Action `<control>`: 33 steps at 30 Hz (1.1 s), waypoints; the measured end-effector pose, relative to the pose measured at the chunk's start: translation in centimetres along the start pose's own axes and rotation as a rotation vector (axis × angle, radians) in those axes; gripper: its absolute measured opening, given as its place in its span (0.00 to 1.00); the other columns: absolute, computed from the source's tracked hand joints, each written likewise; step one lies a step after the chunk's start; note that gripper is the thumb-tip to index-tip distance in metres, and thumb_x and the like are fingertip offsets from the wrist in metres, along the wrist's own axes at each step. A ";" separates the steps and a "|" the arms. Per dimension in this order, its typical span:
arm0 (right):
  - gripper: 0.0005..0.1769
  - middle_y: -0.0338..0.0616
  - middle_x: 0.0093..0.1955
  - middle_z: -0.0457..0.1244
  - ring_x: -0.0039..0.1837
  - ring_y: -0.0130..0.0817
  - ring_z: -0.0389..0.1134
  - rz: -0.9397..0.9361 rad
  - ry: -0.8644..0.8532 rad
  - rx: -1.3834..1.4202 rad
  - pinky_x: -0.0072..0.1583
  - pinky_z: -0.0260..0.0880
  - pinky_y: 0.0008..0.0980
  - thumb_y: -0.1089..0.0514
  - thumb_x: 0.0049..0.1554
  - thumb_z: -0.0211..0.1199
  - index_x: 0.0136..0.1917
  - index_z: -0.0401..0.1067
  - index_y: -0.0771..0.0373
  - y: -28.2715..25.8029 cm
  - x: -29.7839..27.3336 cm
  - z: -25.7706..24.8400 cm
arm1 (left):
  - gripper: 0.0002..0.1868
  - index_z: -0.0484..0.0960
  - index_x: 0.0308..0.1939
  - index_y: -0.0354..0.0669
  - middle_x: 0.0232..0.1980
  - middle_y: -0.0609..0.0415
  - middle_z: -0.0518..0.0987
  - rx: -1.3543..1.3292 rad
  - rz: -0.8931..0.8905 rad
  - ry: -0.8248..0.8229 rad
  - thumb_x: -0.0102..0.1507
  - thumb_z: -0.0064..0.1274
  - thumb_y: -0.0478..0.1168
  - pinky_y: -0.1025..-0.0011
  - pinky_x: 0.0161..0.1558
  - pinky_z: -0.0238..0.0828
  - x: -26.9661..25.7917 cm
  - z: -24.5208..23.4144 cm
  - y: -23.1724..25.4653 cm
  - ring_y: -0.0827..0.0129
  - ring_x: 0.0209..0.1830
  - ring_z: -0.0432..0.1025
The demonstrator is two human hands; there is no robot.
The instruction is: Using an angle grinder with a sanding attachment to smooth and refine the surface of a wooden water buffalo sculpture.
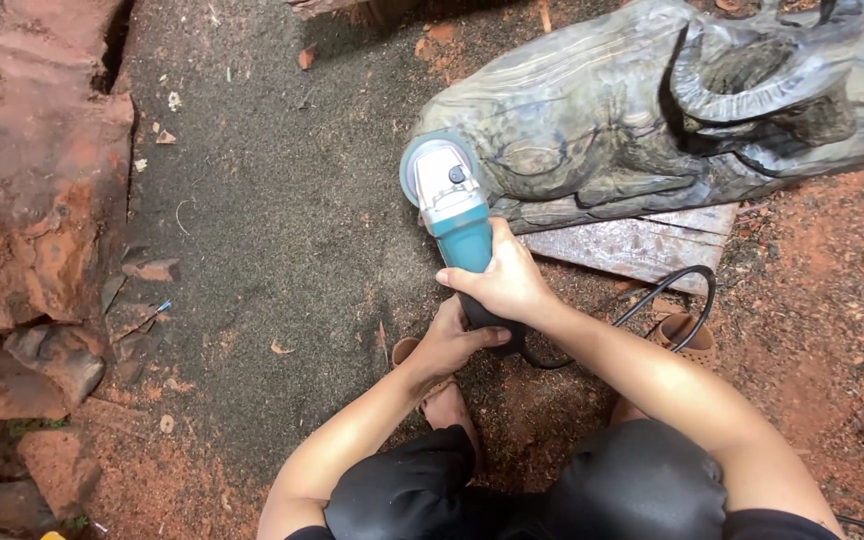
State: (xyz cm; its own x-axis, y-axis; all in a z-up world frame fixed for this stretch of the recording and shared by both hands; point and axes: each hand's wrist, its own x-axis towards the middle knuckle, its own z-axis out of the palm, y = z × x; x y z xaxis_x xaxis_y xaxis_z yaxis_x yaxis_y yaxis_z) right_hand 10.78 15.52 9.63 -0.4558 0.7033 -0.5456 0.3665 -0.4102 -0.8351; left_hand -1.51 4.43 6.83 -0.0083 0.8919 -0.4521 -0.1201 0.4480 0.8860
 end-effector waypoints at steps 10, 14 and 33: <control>0.51 0.55 0.67 0.63 0.73 0.54 0.63 -0.029 0.017 0.048 0.70 0.63 0.54 0.38 0.44 0.77 0.72 0.56 0.55 -0.7 0.1 0.3 | 0.25 0.80 0.52 0.29 0.45 0.43 0.84 -0.021 -0.038 -0.030 0.51 0.68 0.22 0.62 0.43 0.83 1.1 -2.1 -0.7 0.63 0.47 0.78; 0.53 0.56 0.67 0.63 0.73 0.56 0.63 -0.034 0.003 0.037 0.71 0.62 0.55 0.37 0.42 0.78 0.72 0.56 0.56 -0.7 0.3 0.4 | 0.26 0.81 0.52 0.30 0.45 0.44 0.84 -0.041 -0.051 -0.030 0.50 0.69 0.22 0.62 0.43 0.83 0.8 -2.1 -0.6 0.63 0.46 0.78; 0.50 0.61 0.65 0.60 0.72 0.65 0.61 -0.130 0.035 0.107 0.68 0.62 0.64 0.39 0.45 0.75 0.71 0.54 0.60 3.8 -0.4 1.3 | 0.30 0.83 0.51 0.33 0.47 0.42 0.84 0.168 0.050 -0.023 0.46 0.76 0.33 0.60 0.51 0.72 -1.3 -1.2 -2.9 0.59 0.53 0.74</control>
State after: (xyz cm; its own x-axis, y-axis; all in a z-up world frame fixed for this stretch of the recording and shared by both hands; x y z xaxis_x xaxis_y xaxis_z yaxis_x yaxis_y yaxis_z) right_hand 11.28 12.91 6.63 -0.4648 0.7733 -0.4312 0.2166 -0.3729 -0.9022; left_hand -2.29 1.85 4.71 0.0124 0.9136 -0.4064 0.0474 0.4054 0.9129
